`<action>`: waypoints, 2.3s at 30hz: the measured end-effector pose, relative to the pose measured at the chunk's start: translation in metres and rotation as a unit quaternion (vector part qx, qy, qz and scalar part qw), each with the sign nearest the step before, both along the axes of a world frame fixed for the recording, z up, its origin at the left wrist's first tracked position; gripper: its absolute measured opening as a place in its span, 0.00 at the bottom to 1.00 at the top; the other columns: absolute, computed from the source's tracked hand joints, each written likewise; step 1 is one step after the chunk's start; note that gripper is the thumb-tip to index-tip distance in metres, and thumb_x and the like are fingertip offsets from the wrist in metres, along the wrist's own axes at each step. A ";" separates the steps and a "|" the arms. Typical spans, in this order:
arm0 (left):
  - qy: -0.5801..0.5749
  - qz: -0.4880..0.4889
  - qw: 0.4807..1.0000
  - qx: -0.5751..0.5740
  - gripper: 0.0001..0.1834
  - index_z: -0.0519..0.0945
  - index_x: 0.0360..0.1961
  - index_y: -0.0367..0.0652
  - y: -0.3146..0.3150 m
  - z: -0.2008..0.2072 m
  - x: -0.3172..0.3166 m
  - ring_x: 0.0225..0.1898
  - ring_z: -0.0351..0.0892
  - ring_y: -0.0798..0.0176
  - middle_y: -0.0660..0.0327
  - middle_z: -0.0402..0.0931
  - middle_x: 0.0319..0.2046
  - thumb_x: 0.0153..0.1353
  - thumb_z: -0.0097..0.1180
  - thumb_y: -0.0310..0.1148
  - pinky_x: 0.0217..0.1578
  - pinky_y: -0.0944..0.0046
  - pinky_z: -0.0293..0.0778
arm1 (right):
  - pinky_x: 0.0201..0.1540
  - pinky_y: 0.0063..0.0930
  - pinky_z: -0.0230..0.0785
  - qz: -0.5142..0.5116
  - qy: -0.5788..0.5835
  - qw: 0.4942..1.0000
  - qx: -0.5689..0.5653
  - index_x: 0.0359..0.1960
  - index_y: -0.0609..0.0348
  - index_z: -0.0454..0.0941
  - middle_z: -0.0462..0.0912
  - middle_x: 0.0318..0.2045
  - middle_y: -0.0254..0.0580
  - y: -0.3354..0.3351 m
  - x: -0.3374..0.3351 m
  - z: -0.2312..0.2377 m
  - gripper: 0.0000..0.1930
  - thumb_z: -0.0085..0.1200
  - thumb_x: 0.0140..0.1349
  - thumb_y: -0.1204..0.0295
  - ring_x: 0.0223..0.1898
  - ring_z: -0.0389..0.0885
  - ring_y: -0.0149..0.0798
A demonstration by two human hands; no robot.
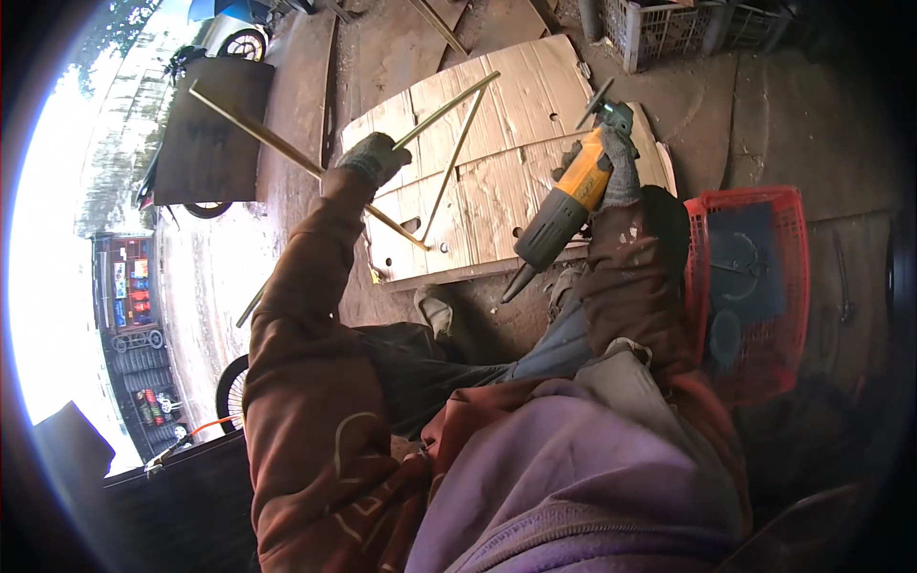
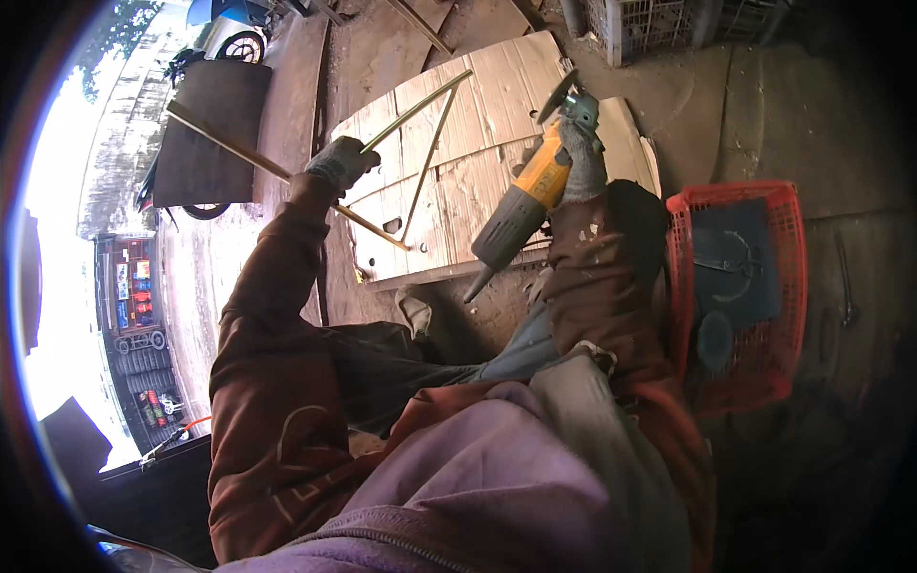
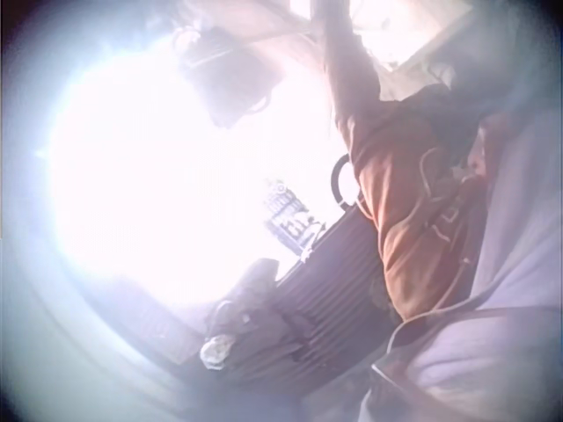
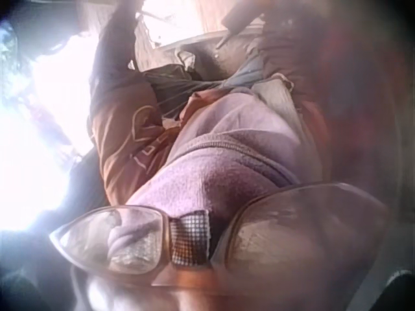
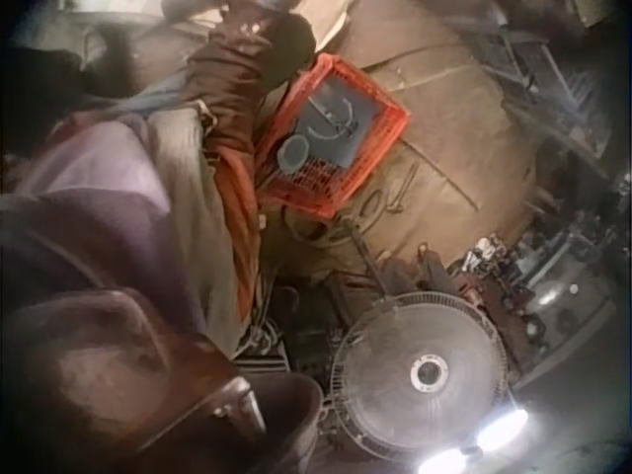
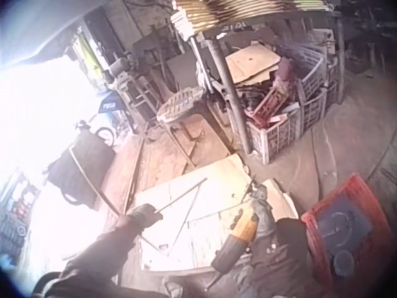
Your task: The person uses a handheld angle grinder to smooth and polish the welded joints and surfaces of a gold-colored metal frame while holding it with a gloved hand.
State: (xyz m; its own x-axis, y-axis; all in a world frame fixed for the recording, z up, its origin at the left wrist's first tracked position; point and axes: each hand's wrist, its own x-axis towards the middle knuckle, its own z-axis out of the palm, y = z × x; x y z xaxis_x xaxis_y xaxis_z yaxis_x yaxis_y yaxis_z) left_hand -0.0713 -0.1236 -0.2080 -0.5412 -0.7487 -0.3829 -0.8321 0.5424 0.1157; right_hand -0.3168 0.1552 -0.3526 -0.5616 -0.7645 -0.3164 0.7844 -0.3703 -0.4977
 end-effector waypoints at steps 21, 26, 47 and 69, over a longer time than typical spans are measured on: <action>-0.075 -0.184 0.970 -0.140 0.30 0.80 0.36 0.36 0.021 0.065 0.011 0.37 0.85 0.52 0.50 0.83 0.33 0.51 0.65 0.57 0.39 0.55 0.78 | 0.27 0.52 0.81 0.018 -0.041 0.998 0.036 0.47 0.58 0.71 0.80 0.27 0.49 -0.011 0.012 0.020 0.21 0.61 0.59 0.59 0.24 0.83 0.51; -0.240 -0.390 0.782 -0.423 0.15 0.83 0.26 0.49 0.015 0.159 0.075 0.37 0.84 0.56 0.61 0.83 0.29 0.39 0.71 0.43 0.39 0.61 0.78 | 0.28 0.48 0.82 -0.003 -0.021 1.000 -0.011 0.46 0.55 0.72 0.79 0.27 0.45 -0.004 0.022 0.026 0.19 0.61 0.59 0.59 0.24 0.83 0.48; 0.653 -0.044 0.677 0.336 0.13 0.70 0.29 0.47 0.020 0.139 0.117 0.29 0.68 0.61 0.62 0.63 0.24 0.73 0.42 0.37 0.46 0.56 0.74 | 0.39 0.57 0.81 -0.003 0.055 0.998 0.016 0.50 0.61 0.72 0.81 0.34 0.52 0.018 0.010 0.029 0.25 0.52 0.65 0.50 0.32 0.82 0.55; 0.808 0.144 0.533 0.206 0.28 0.63 0.14 0.53 -0.025 0.186 0.125 0.26 0.55 0.59 0.65 0.56 0.20 0.61 0.43 0.61 0.33 0.54 0.56 | 0.25 0.35 0.80 0.140 0.087 0.982 0.093 0.39 0.60 0.77 0.81 0.26 0.43 -0.009 0.063 0.054 0.13 0.59 0.61 0.64 0.22 0.82 0.39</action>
State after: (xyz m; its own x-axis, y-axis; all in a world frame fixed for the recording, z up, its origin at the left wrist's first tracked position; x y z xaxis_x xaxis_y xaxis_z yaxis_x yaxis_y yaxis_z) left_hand 0.0536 -0.1482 -0.0217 -0.2988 -0.9225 0.2443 0.4927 0.0701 0.8674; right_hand -0.2535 0.1464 -0.2984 -0.3951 -0.8351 -0.3828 0.7394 -0.0418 -0.6720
